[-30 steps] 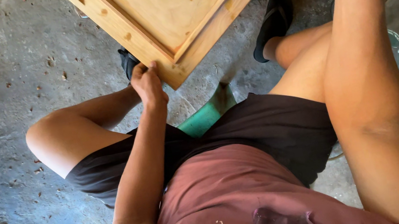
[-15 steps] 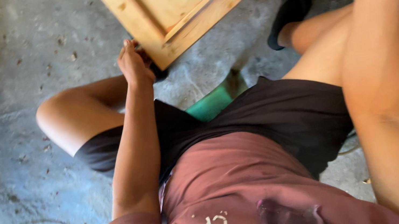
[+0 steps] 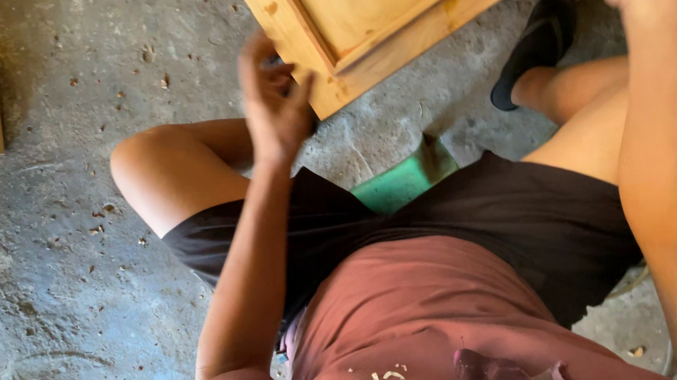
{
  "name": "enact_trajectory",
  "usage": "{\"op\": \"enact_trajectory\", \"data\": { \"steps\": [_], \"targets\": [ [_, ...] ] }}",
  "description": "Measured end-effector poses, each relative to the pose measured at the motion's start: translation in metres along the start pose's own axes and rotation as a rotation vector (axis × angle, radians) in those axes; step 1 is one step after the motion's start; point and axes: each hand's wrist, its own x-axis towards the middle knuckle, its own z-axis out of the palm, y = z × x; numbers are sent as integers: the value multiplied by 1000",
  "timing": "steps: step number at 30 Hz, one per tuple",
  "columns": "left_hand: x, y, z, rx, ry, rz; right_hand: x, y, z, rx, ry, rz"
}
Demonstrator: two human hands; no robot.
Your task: The person applies wood stain to a wooden panel using a small brush and a wooden applicator. They repeatedly dip the brush into a can of stain and spread it across the panel's surface and edges.
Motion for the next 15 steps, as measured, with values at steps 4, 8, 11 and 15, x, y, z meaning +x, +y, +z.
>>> {"op": "enact_trajectory", "data": {
  "steps": [4,8,11,15],
  "targets": [
    [-33,31,42,210,-193,121,-9,6,55,-69,-284,-101],
    [-44,46,53,69,-236,80,-25,23,106,-114,-547,0],
    [-45,48,45,-56,-226,19,-26,24,123,-38,-595,125],
    [-40,42,31,27,-241,98,-18,21,117,-202,-607,-92]
  ]
}}
